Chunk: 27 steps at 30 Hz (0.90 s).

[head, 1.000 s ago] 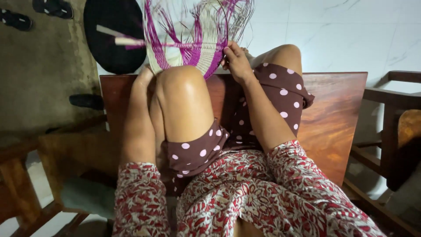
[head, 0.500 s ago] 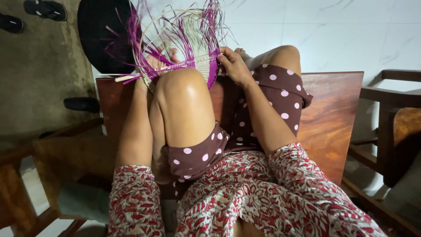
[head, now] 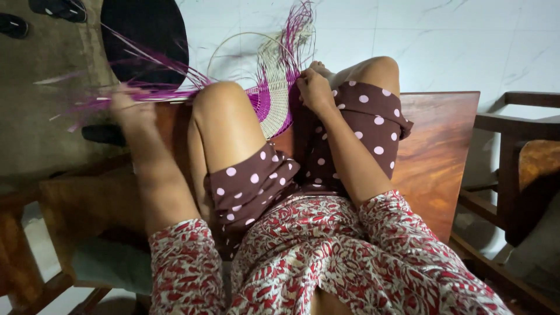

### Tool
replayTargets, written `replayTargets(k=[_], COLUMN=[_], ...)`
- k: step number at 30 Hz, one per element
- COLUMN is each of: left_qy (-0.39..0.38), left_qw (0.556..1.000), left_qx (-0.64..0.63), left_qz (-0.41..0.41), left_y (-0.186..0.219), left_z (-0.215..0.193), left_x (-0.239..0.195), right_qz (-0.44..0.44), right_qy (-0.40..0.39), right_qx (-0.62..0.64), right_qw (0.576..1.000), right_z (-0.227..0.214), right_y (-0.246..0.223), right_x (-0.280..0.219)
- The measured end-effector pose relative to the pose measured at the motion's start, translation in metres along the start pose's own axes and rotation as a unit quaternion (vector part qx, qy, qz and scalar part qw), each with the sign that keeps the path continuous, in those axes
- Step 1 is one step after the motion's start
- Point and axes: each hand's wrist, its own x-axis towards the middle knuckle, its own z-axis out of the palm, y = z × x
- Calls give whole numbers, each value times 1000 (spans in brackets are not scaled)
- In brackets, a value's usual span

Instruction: The person weaves a basket using purple and natural-colored reeds, interlacing strands by hand while seated cross-legged. The basket gradually takes shape as the person continues to weave the material around the frame.

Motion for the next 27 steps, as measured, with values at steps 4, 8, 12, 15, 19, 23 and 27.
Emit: replayTargets(k=[4, 8, 12, 15, 19, 23, 27], left_qy=[56, 9, -260, -428, -393, -336, -395], left_qw=[990, 753, 520, 464, 381, 226, 301], left_qx=[-45, 439, 470, 729, 802, 900, 866], left_qz=[119, 490, 664, 266, 238, 161, 54], left_y=[76, 112, 91, 11, -86, -106, -86], left_z=[-5, 3, 94, 134, 147, 151, 157], left_x=[15, -36, -199, -238, -223, -229, -267], right_qz=[33, -16, -22, -36, -43, -2, 7], right_qy=[-22, -18, -26, -27, -14, -49, -56], right_qx=[26, 64, 80, 84, 46, 83, 84], right_qw=[999, 998, 996, 995, 998, 995, 995], right_z=[-3, -11, -5, -7, -6, -10, -10], right_y=[-5, -7, 6, 5, 7, -2, -5], right_x=[-7, -9, -1, -3, -1, -8, -9])
